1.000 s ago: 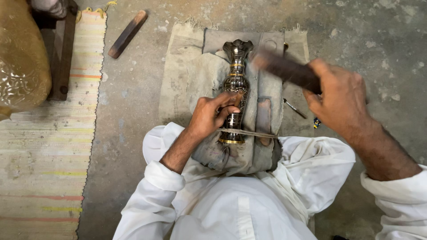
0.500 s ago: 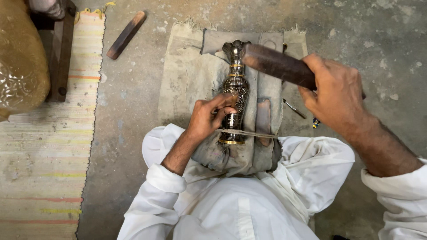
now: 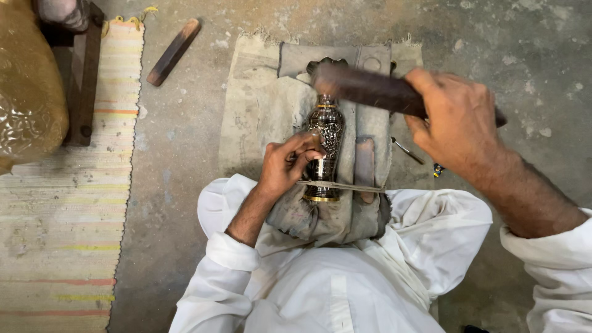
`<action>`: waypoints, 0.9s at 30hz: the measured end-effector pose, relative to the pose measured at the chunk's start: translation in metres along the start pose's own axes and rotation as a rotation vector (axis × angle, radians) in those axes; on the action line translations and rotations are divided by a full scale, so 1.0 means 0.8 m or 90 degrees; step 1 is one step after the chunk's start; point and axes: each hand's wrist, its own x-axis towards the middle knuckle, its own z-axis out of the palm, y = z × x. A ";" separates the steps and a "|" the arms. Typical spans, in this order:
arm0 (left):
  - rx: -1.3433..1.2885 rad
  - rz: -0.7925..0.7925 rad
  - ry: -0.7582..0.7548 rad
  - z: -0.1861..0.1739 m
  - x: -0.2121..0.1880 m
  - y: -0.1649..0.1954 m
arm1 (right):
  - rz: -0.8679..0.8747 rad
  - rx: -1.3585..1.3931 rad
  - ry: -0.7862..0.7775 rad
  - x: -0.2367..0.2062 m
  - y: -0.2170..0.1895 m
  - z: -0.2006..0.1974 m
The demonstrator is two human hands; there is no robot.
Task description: The person sits on the floor with an engraved metal vase braced against a cloth-covered sandbag on their lap. They hold a small punch against the vase surface with one hand and repeatedly strike it with a wooden mallet held in the other hand, working the decorative pattern into the metal.
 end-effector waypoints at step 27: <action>-0.396 -0.138 0.223 -0.012 -0.061 -0.027 | 0.179 0.328 0.017 -0.126 -0.134 0.160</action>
